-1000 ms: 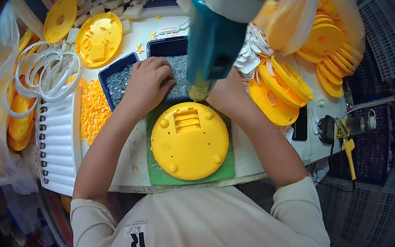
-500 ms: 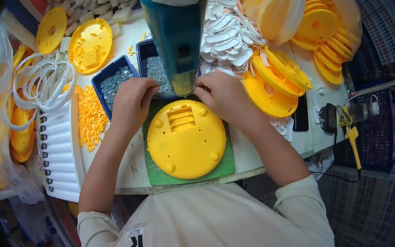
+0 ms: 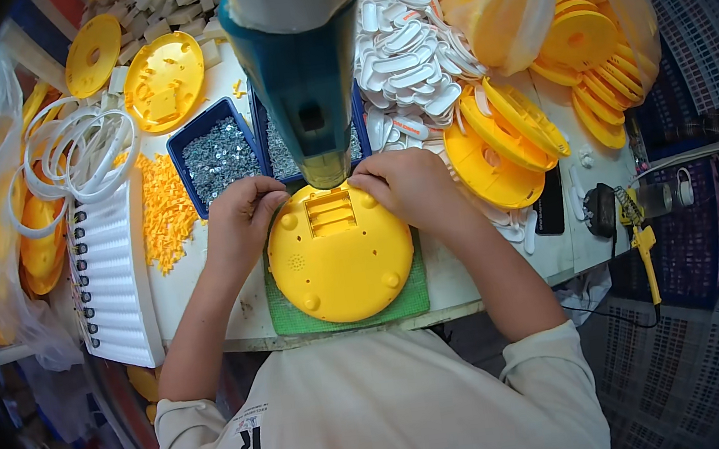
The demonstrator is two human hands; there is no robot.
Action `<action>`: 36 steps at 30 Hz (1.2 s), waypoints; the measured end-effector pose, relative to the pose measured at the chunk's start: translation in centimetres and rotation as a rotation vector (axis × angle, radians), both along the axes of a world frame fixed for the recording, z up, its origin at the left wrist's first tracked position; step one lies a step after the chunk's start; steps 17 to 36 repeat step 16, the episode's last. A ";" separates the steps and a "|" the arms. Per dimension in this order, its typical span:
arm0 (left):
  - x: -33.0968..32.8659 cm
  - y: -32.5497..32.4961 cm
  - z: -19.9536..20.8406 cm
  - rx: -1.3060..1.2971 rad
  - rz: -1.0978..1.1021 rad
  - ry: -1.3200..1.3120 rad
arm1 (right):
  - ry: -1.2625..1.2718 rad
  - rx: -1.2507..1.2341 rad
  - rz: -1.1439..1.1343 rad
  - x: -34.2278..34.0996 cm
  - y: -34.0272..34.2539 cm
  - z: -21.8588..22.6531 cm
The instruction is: Assemble yellow plastic toy housings by inserting internal components and driving screws with an electric screwdriver.
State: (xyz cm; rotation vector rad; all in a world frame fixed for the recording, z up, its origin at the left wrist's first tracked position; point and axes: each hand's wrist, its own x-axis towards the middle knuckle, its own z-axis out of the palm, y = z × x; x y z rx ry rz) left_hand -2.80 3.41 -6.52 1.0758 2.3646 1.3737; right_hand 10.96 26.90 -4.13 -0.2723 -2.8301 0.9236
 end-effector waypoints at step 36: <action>0.5 -0.6 -0.4 -0.073 -0.087 0.173 | 0.036 0.154 0.109 -8.2 0.4 -0.8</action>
